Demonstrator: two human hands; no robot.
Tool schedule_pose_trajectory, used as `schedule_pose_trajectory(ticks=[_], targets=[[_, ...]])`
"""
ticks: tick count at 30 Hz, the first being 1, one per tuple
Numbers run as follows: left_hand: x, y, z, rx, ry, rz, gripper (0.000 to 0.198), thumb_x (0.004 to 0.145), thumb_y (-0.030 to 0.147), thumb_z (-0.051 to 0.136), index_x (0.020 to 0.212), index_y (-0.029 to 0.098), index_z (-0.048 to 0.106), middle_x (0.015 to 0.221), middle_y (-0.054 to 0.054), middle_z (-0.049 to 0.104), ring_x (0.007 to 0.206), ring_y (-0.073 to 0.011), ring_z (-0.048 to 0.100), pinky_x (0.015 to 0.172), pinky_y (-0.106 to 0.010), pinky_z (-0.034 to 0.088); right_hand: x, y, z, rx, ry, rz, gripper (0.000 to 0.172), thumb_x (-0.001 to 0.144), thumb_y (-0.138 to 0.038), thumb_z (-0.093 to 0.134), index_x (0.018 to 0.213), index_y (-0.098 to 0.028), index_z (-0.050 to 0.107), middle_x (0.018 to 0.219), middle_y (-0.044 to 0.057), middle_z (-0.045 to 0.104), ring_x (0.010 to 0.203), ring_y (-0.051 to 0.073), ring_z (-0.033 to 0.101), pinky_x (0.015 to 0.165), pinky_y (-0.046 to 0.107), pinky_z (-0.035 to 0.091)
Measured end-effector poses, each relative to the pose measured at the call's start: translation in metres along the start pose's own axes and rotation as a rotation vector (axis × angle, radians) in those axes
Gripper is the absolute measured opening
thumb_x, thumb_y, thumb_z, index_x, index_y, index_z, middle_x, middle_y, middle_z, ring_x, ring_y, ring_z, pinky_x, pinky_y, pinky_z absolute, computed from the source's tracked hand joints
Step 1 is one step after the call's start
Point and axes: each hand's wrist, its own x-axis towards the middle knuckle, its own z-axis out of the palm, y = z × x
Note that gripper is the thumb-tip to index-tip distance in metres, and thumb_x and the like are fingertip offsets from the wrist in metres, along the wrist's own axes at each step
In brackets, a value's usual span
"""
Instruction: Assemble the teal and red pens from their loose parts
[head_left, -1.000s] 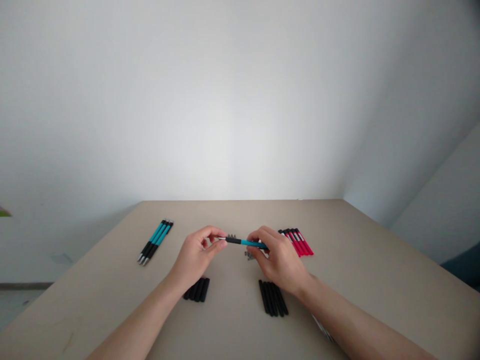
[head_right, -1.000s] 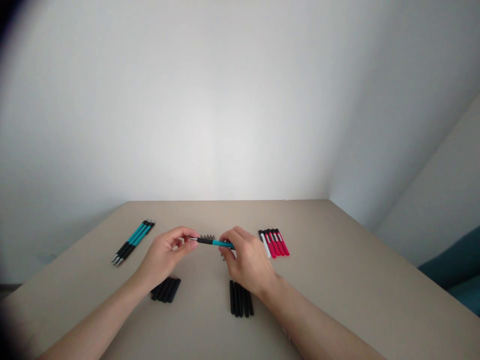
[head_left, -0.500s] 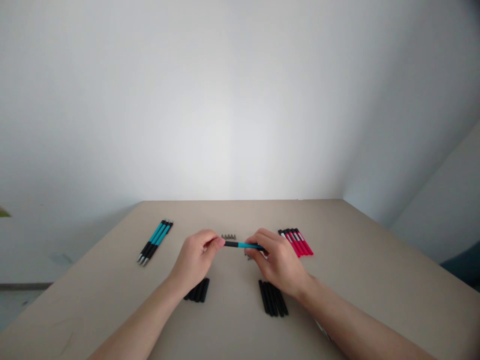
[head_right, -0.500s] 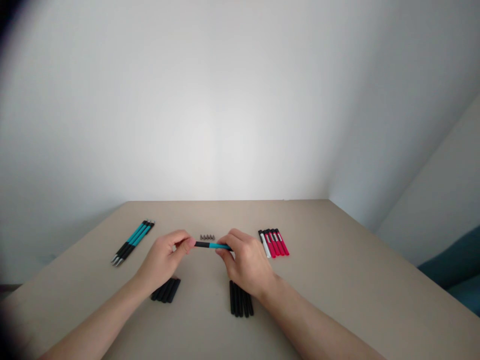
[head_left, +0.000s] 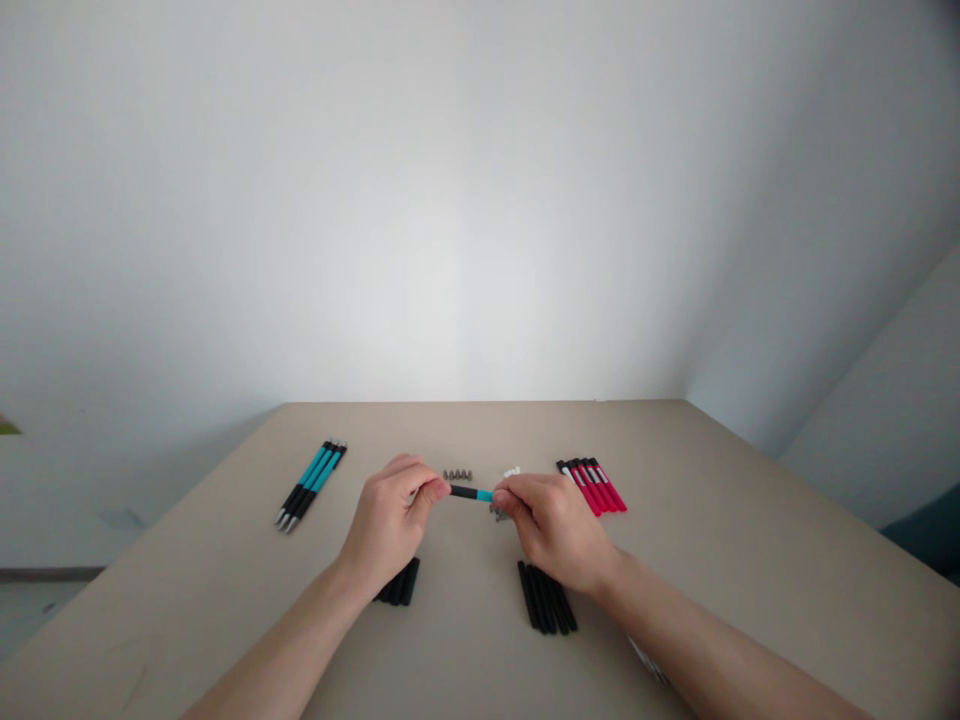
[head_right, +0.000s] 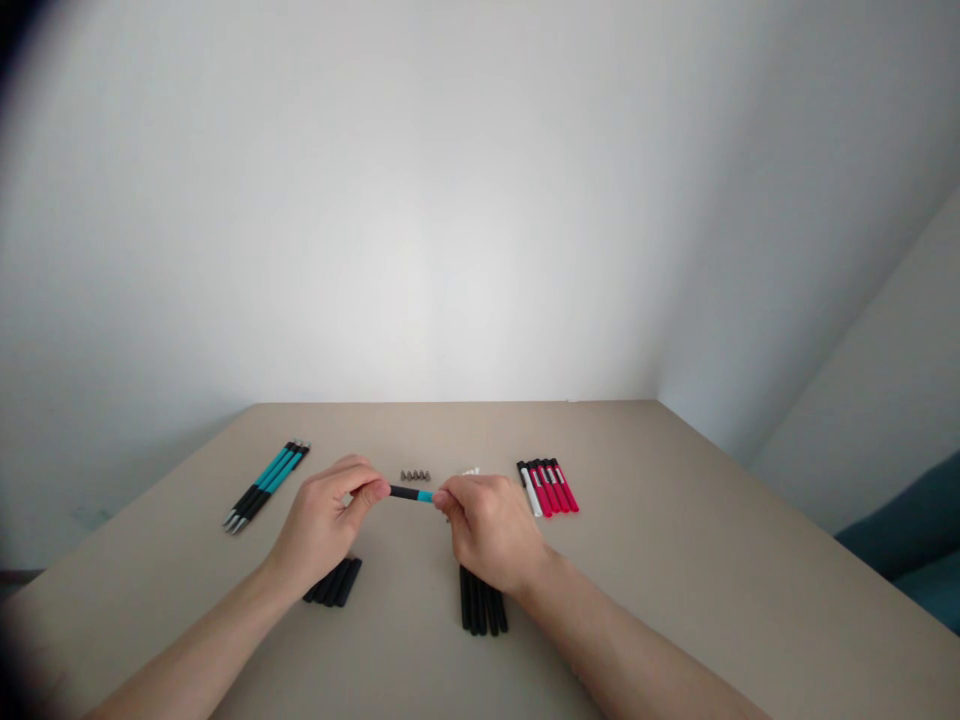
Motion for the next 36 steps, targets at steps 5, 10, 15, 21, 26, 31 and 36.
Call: schedule_pose_trajectory(ticks=[5, 10, 15, 21, 26, 31, 36], targets=[[-0.0009, -0.0006, 0.0003, -0.006, 0.007, 0.024, 0.025, 0.089, 0.020, 0.050, 0.067, 0.018, 0.061, 0.066, -0.001, 0.059, 0.068, -0.0144, 0.055, 0.065, -0.024, 0.042, -0.0003, 0.0005, -0.0005, 0.009, -0.026, -0.027, 0.027, 0.094, -0.022, 0.042, 0.074, -0.018, 0.060, 0.063, 0.003, 0.062, 0.059, 0.015, 0.058, 0.057, 0.024, 0.036], [-0.0018, -0.0013, 0.0011, -0.050, 0.000, -0.031, 0.014, 0.086, 0.023, 0.055, 0.076, 0.018, 0.064, 0.073, -0.001, 0.063, 0.069, -0.0143, 0.057, 0.066, -0.024, 0.044, -0.0002, 0.0003, -0.0028, 0.050, 0.030, -0.026, 0.022, 0.094, -0.025, 0.045, 0.082, -0.017, 0.062, 0.070, 0.004, 0.064, 0.062, 0.014, 0.057, 0.058, 0.024, 0.037], [-0.0018, -0.0012, 0.0018, -0.111, 0.010, -0.072, 0.006, 0.082, 0.022, 0.060, 0.082, 0.019, 0.065, 0.078, -0.001, 0.068, 0.074, -0.0150, 0.061, 0.071, -0.025, 0.046, -0.0015, -0.0002, -0.0035, 0.121, 0.018, -0.059, 0.020, 0.093, -0.030, 0.051, 0.095, -0.017, 0.066, 0.077, 0.005, 0.067, 0.067, 0.014, 0.059, 0.063, 0.024, 0.040], [-0.0007, 0.0006, 0.0012, -0.134, -0.010, -0.070, 0.005, 0.081, 0.023, 0.062, 0.081, 0.019, 0.066, 0.077, -0.001, 0.068, 0.073, -0.0151, 0.061, 0.071, -0.025, 0.047, -0.0011, -0.0027, -0.0051, 0.116, 0.065, -0.079, 0.023, 0.092, -0.029, 0.051, 0.078, -0.016, 0.064, 0.064, 0.002, 0.060, 0.057, 0.013, 0.051, 0.056, 0.024, 0.035], [-0.0015, 0.0017, -0.0002, -0.137, -0.051, -0.041, 0.007, 0.082, 0.025, 0.062, 0.082, 0.019, 0.066, 0.075, -0.002, 0.066, 0.072, -0.0152, 0.060, 0.071, -0.025, 0.047, -0.0003, -0.0043, -0.0056, 0.108, 0.064, -0.077, 0.024, 0.089, -0.026, 0.049, 0.068, -0.017, 0.056, 0.059, 0.001, 0.054, 0.054, 0.012, 0.047, 0.052, 0.024, 0.031], [-0.0023, 0.0002, 0.0002, -0.132, -0.030, -0.048, 0.008, 0.082, 0.025, 0.061, 0.083, 0.019, 0.066, 0.076, -0.002, 0.066, 0.073, -0.0152, 0.060, 0.071, -0.026, 0.047, -0.0014, -0.0034, -0.0055, 0.110, 0.094, -0.088, 0.022, 0.090, -0.028, 0.051, 0.075, -0.016, 0.061, 0.061, 0.002, 0.058, 0.056, 0.012, 0.049, 0.054, 0.025, 0.034], [-0.0016, 0.0003, 0.0000, -0.118, -0.020, -0.093, 0.013, 0.083, 0.029, 0.060, 0.086, 0.019, 0.066, 0.079, -0.002, 0.067, 0.075, -0.0158, 0.060, 0.073, -0.026, 0.046, -0.0018, -0.0007, -0.0039, 0.123, 0.121, -0.093, 0.021, 0.091, -0.032, 0.054, 0.091, -0.017, 0.068, 0.071, 0.004, 0.065, 0.062, 0.014, 0.056, 0.059, 0.025, 0.039]])
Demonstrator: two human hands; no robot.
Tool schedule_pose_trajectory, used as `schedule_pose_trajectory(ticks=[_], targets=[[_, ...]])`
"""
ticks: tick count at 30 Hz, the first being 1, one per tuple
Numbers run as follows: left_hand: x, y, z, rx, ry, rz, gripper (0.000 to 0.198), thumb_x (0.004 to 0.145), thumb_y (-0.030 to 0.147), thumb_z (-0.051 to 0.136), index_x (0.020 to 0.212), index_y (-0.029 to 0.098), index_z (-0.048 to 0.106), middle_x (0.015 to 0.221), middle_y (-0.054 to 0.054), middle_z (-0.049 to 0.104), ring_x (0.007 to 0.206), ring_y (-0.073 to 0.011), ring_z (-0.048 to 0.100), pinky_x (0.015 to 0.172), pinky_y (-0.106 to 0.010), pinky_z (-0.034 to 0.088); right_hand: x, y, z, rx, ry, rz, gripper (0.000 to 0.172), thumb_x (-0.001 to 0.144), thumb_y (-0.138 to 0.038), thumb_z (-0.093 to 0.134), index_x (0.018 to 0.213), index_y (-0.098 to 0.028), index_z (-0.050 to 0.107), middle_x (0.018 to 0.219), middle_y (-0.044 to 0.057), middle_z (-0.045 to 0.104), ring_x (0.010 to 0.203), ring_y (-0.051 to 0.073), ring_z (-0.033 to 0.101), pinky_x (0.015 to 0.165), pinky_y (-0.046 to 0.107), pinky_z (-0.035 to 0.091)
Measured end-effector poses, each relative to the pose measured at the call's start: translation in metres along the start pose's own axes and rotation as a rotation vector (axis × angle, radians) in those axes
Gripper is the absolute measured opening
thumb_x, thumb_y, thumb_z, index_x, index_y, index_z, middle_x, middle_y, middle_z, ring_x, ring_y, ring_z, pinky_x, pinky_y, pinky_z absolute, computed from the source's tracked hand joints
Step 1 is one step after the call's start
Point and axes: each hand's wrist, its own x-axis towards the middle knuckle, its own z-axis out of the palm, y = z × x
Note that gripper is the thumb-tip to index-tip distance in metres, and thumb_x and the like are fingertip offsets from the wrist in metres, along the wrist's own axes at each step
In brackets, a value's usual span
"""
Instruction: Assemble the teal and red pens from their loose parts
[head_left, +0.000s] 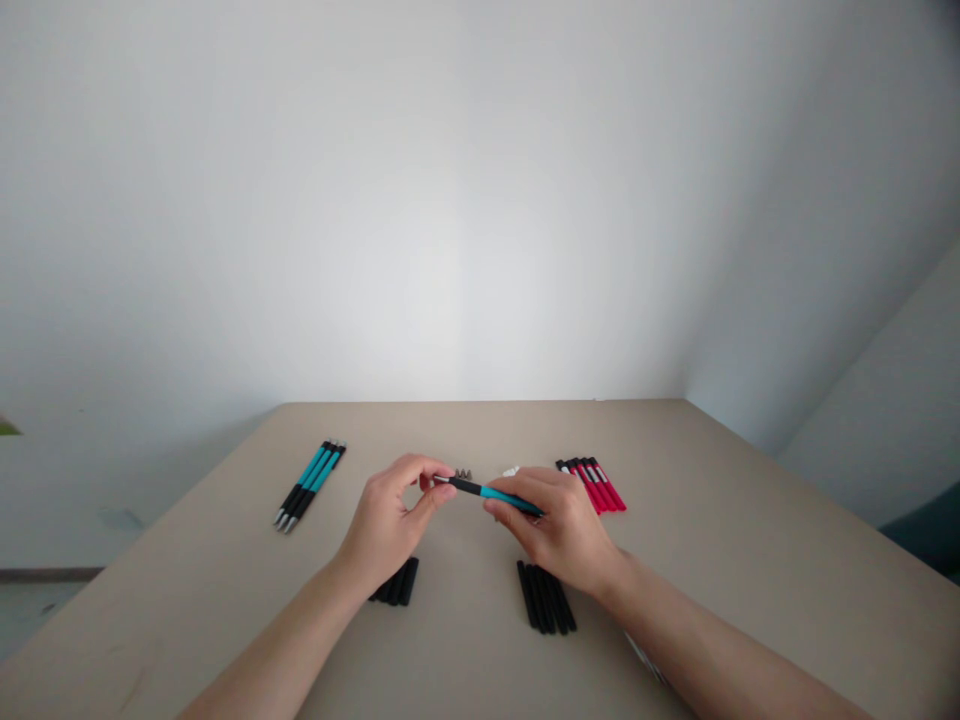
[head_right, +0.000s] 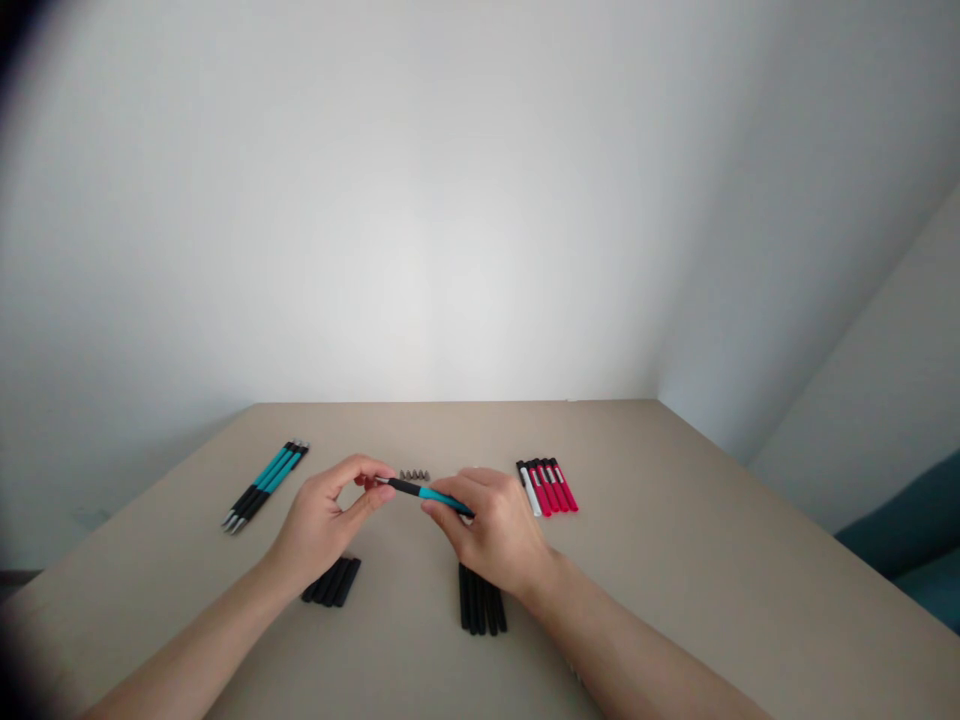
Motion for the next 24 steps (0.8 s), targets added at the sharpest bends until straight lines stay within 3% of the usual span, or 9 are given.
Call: schedule_pose_trajectory(ticks=[3, 6, 9, 14, 17, 24], targets=[[0.0010, 0.0029, -0.0012, 0.019, -0.054, -0.016, 0.021, 0.088, 0.034, 0.053, 0.084, 0.018, 0.066, 0.078, -0.003, 0.067, 0.074, -0.0161, 0.059, 0.070, -0.026, 0.045, 0.0009, 0.0007, 0.0010, -0.012, -0.008, -0.009, 0.024, 0.092, -0.034, 0.053, 0.097, -0.017, 0.069, 0.072, 0.005, 0.065, 0.064, 0.015, 0.057, 0.061, 0.025, 0.041], [0.0016, 0.0051, -0.0025, 0.071, -0.103, -0.032, 0.033, 0.091, 0.036, 0.045, 0.070, 0.018, 0.062, 0.068, -0.003, 0.062, 0.067, -0.0157, 0.056, 0.062, -0.025, 0.042, 0.0016, 0.0009, 0.0017, -0.036, -0.031, -0.017, 0.027, 0.094, -0.036, 0.050, 0.100, -0.018, 0.069, 0.071, 0.006, 0.065, 0.064, 0.015, 0.057, 0.061, 0.025, 0.040], [0.0017, 0.0051, -0.0040, 0.088, -0.118, 0.029, 0.038, 0.092, 0.035, 0.043, 0.061, 0.018, 0.056, 0.062, -0.002, 0.058, 0.065, -0.0156, 0.053, 0.060, -0.025, 0.039, 0.0009, 0.0012, 0.0025, -0.097, -0.083, 0.000, 0.030, 0.096, -0.036, 0.046, 0.089, -0.019, 0.069, 0.066, 0.003, 0.061, 0.060, 0.014, 0.055, 0.058, 0.025, 0.037], [0.0025, 0.0031, -0.0057, 0.118, -0.092, 0.181, 0.036, 0.091, 0.025, 0.046, 0.057, 0.018, 0.051, 0.057, 0.000, 0.052, 0.063, -0.0152, 0.048, 0.062, -0.026, 0.036, -0.0002, -0.0015, 0.0031, -0.154, -0.198, 0.029, 0.036, 0.096, -0.030, 0.041, 0.065, -0.019, 0.054, 0.054, 0.000, 0.052, 0.051, 0.012, 0.048, 0.053, 0.025, 0.028], [0.0028, 0.0029, -0.0058, 0.148, -0.085, 0.254, 0.031, 0.091, 0.020, 0.047, 0.060, 0.018, 0.053, 0.059, 0.000, 0.053, 0.063, -0.0150, 0.048, 0.065, -0.028, 0.035, 0.0011, -0.0036, 0.0025, -0.135, -0.245, 0.050, 0.034, 0.096, -0.028, 0.039, 0.064, -0.019, 0.051, 0.051, -0.001, 0.048, 0.048, 0.012, 0.045, 0.052, 0.025, 0.026], [0.0019, 0.0042, -0.0063, 0.186, -0.031, 0.312, 0.023, 0.090, 0.017, 0.050, 0.068, 0.017, 0.058, 0.063, -0.001, 0.057, 0.066, -0.0155, 0.049, 0.066, -0.029, 0.035, 0.0016, -0.0021, 0.0030, -0.107, -0.212, 0.063, 0.032, 0.096, -0.030, 0.038, 0.071, -0.019, 0.054, 0.057, 0.000, 0.052, 0.053, 0.012, 0.049, 0.054, 0.024, 0.028]])
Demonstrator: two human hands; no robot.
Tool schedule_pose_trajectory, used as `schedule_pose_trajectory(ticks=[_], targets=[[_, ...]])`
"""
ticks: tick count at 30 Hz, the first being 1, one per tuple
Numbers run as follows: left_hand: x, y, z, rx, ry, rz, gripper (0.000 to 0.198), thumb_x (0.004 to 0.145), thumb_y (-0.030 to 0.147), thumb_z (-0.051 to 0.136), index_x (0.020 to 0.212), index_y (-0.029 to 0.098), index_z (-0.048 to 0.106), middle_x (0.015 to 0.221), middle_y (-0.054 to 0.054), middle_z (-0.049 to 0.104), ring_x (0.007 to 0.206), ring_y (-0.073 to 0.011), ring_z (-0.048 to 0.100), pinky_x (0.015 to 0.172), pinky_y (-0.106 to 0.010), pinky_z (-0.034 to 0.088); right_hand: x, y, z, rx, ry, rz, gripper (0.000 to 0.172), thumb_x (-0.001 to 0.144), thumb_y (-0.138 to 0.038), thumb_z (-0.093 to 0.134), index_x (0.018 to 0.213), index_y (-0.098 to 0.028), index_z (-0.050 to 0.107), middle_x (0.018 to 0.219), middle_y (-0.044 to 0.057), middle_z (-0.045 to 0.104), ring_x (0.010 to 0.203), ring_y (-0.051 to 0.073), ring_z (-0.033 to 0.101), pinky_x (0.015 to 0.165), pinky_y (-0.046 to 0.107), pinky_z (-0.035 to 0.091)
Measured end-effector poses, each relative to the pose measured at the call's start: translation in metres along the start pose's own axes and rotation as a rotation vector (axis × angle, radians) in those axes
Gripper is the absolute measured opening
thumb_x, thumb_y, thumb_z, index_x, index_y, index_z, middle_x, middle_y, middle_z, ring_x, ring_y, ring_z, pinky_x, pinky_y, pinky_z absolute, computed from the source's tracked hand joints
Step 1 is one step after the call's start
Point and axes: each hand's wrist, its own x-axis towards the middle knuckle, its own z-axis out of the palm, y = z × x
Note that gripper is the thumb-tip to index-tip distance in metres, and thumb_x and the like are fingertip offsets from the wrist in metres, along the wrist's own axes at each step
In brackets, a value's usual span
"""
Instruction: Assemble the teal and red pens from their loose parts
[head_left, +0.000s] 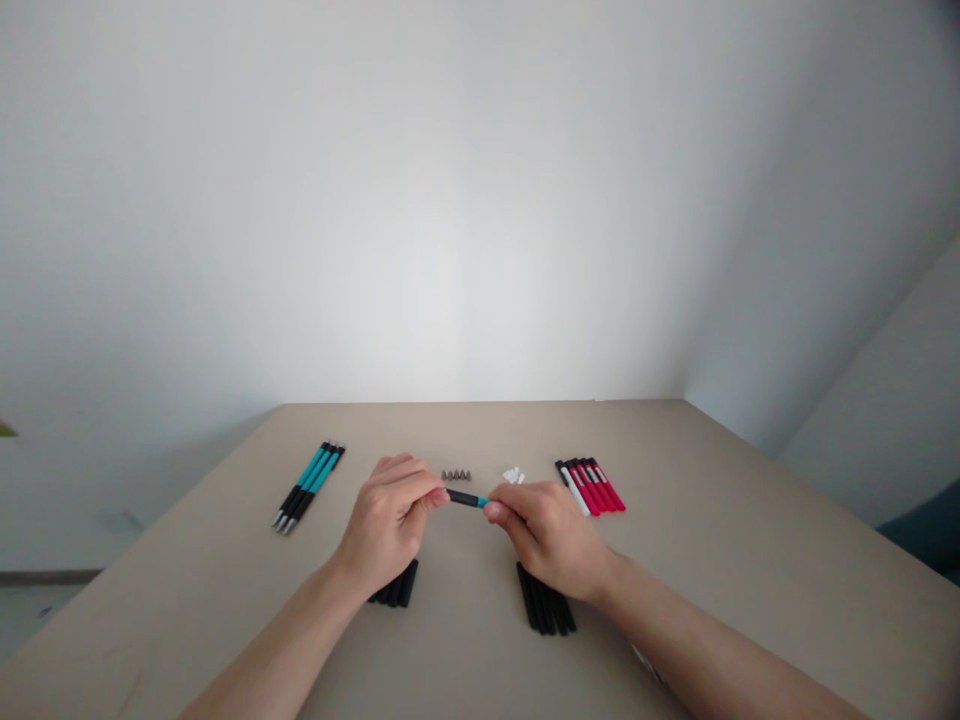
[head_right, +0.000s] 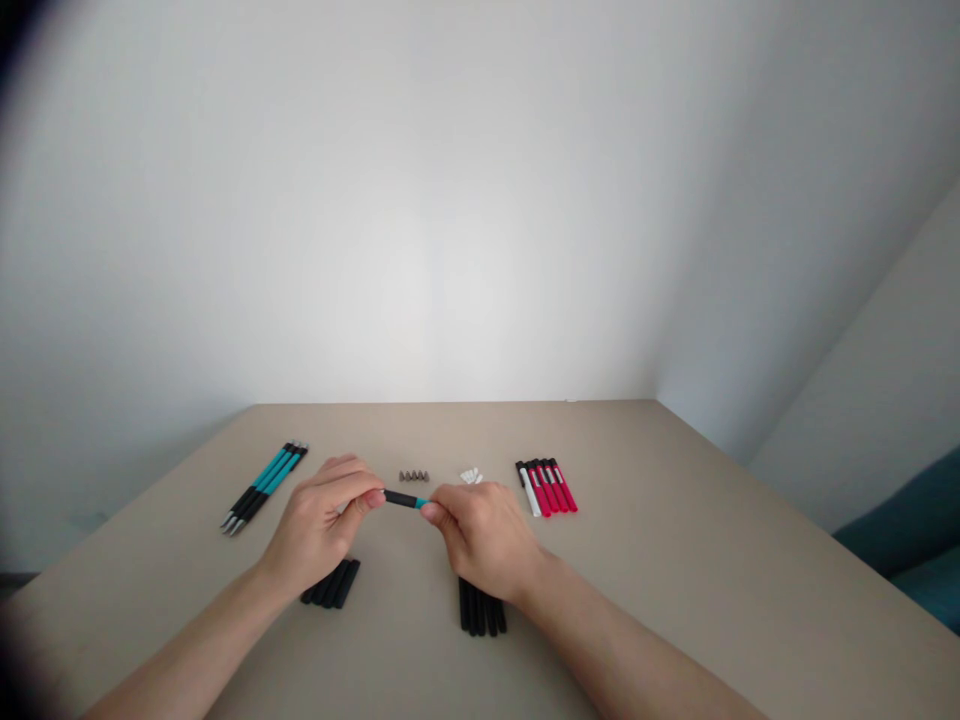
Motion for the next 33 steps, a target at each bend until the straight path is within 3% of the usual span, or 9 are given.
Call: schedule_pose_trajectory(ticks=[6, 10, 14, 19, 25, 29, 33], targets=[[-0.0003, -0.0001, -0.0023, -0.023, 0.045, 0.109, 0.022, 0.090, 0.013, 0.049, 0.071, 0.017, 0.059, 0.064, -0.001, 0.058, 0.066, -0.0154, 0.048, 0.067, -0.030, 0.037, -0.0013, -0.0001, -0.0025, 0.195, -0.100, -0.013, 0.037, 0.098, -0.028, 0.034, 0.070, -0.018, 0.056, 0.051, -0.004, 0.046, 0.046, 0.009, 0.042, 0.051, 0.021, 0.031], [-0.0012, -0.0005, -0.0046, -0.010, -0.023, 0.069, 0.011, 0.089, 0.019, 0.054, 0.079, 0.017, 0.061, 0.070, -0.002, 0.060, 0.071, -0.0167, 0.050, 0.070, -0.030, 0.037, -0.0012, 0.0032, -0.0008, 0.131, 0.022, 0.018, 0.028, 0.095, -0.033, 0.046, 0.075, -0.018, 0.059, 0.061, -0.001, 0.056, 0.056, 0.012, 0.050, 0.054, 0.022, 0.033], [-0.0009, -0.0011, -0.0038, -0.027, -0.070, -0.011, 0.015, 0.089, 0.026, 0.055, 0.078, 0.017, 0.058, 0.069, -0.001, 0.057, 0.070, -0.0165, 0.050, 0.070, -0.030, 0.036, -0.0001, 0.0051, 0.0010, 0.113, 0.129, -0.012, 0.019, 0.092, -0.033, 0.053, 0.087, -0.019, 0.063, 0.075, 0.003, 0.064, 0.067, 0.014, 0.057, 0.063, 0.024, 0.037], [-0.0019, -0.0054, 0.0021, -0.002, -0.115, -0.071, 0.028, 0.092, 0.033, 0.051, 0.068, 0.017, 0.054, 0.063, 0.000, 0.053, 0.066, -0.0152, 0.048, 0.068, -0.029, 0.036, 0.0002, 0.0039, 0.0010, 0.081, 0.149, -0.064, 0.019, 0.093, -0.033, 0.052, 0.089, -0.018, 0.063, 0.075, 0.003, 0.063, 0.067, 0.014, 0.056, 0.063, 0.024, 0.037], [-0.0047, -0.0061, 0.0016, -0.116, -0.164, -0.095, 0.039, 0.097, 0.029, 0.035, 0.067, 0.017, 0.056, 0.062, 0.000, 0.055, 0.064, -0.0145, 0.052, 0.071, -0.029, 0.037, 0.0003, 0.0062, 0.0021, -0.004, 0.168, -0.068, 0.024, 0.094, -0.034, 0.050, 0.088, -0.018, 0.066, 0.069, 0.004, 0.061, 0.063, 0.014, 0.054, 0.060, 0.024, 0.036], [-0.0033, -0.0062, 0.0017, -0.065, -0.129, -0.077, 0.037, 0.096, 0.026, 0.037, 0.063, 0.017, 0.051, 0.059, 0.001, 0.054, 0.061, -0.0139, 0.051, 0.068, -0.029, 0.036, 0.0003, 0.0049, 0.0027, -0.017, 0.161, -0.053, 0.024, 0.094, -0.033, 0.049, 0.088, -0.018, 0.066, 0.070, 0.004, 0.063, 0.066, 0.015, 0.056, 0.062, 0.024, 0.035], [-0.0025, -0.0070, 0.0020, 0.023, -0.054, 0.005, 0.031, 0.093, 0.020, 0.041, 0.063, 0.017, 0.049, 0.059, 0.001, 0.053, 0.060, -0.0137, 0.047, 0.067, -0.030, 0.034, -0.0008, 0.0000, 0.0020, -0.037, 0.083, -0.039, 0.031, 0.097, -0.032, 0.042, 0.076, -0.018, 0.060, 0.062, 0.001, 0.060, 0.056, 0.012, 0.053, 0.054, 0.023, 0.030]])
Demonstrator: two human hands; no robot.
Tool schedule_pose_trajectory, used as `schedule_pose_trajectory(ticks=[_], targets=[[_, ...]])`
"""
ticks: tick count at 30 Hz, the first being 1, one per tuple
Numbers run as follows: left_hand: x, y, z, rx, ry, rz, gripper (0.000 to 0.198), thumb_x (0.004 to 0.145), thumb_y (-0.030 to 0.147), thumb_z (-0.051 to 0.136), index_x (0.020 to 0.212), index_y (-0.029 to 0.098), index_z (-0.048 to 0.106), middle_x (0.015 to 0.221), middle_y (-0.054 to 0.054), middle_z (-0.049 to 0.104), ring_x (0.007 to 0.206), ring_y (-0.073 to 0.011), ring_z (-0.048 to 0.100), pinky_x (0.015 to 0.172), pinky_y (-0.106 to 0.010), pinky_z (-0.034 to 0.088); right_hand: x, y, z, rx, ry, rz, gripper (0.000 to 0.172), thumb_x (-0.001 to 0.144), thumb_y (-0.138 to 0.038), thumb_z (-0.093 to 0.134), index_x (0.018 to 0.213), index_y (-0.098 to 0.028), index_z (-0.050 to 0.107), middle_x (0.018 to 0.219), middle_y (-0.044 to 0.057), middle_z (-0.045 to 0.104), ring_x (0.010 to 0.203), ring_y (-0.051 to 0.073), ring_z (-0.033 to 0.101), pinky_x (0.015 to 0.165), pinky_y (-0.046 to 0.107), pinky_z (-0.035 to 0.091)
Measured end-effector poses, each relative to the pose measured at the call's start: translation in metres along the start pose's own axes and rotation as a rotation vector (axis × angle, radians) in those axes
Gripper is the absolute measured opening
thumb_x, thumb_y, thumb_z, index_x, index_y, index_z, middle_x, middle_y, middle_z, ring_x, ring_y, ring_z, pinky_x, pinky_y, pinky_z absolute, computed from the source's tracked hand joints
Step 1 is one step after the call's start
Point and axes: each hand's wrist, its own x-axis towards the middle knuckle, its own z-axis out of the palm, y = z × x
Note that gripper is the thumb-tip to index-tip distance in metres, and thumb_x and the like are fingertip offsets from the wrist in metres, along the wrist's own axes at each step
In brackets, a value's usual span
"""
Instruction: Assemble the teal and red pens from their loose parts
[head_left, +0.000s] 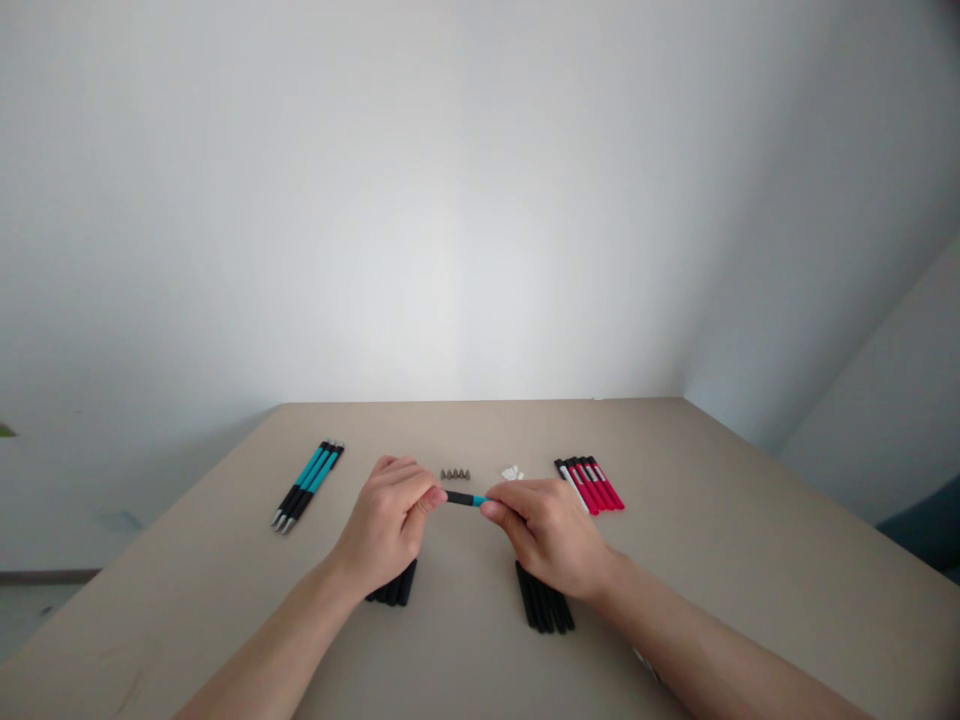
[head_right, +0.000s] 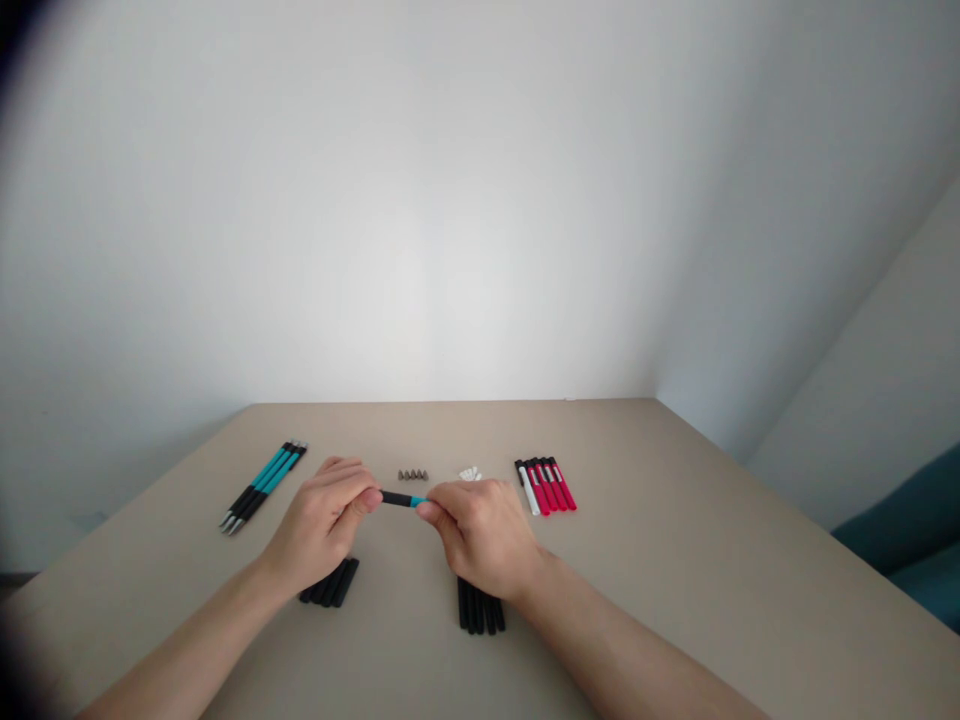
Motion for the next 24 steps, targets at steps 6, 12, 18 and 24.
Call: schedule_pose_trajectory(ticks=[6, 12, 18, 24], targets=[[-0.0013, 0.0026, -0.0038, 0.026, 0.033, 0.047, 0.023, 0.092, 0.022, 0.048, 0.071, 0.016, 0.057, 0.062, -0.001, 0.057, 0.065, -0.0155, 0.047, 0.067, -0.031, 0.034, 0.0006, 0.0007, -0.0033, 0.012, 0.033, -0.014, 0.026, 0.095, -0.033, 0.046, 0.081, -0.018, 0.062, 0.067, 0.002, 0.062, 0.059, 0.012, 0.054, 0.055, 0.023, 0.031], [0.0030, 0.0071, -0.0021, 0.024, -0.071, 0.066, 0.014, 0.086, 0.033, 0.062, 0.095, 0.022, 0.066, 0.073, 0.000, 0.065, 0.073, -0.0169, 0.050, 0.074, -0.032, 0.034, 0.0022, -0.0014, -0.0031, 0.001, 0.014, -0.072, 0.022, 0.094, -0.034, 0.049, 0.092, -0.019, 0.065, 0.073, 0.003, 0.063, 0.063, 0.013, 0.056, 0.059, 0.023, 0.033], [0.0005, 0.0100, 0.0006, 0.012, -0.166, 0.012, 0.026, 0.094, 0.026, 0.045, 0.082, 0.020, 0.066, 0.065, 0.000, 0.062, 0.069, -0.0166, 0.047, 0.073, -0.033, 0.032, 0.0040, -0.0036, 0.0002, -0.086, -0.009, -0.085, 0.027, 0.096, -0.035, 0.045, 0.089, -0.020, 0.067, 0.067, 0.002, 0.060, 0.062, 0.014, 0.055, 0.056, 0.025, 0.031], [0.0007, 0.0063, -0.0021, 0.073, -0.179, -0.179, 0.033, 0.094, 0.028, 0.041, 0.069, 0.019, 0.061, 0.061, 0.000, 0.060, 0.069, -0.0171, 0.052, 0.072, -0.033, 0.034, 0.0022, 0.0051, -0.0016, -0.003, 0.112, 0.027, 0.018, 0.090, -0.033, 0.056, 0.100, -0.020, 0.064, 0.078, 0.002, 0.065, 0.065, 0.014, 0.056, 0.061, 0.024, 0.039]])
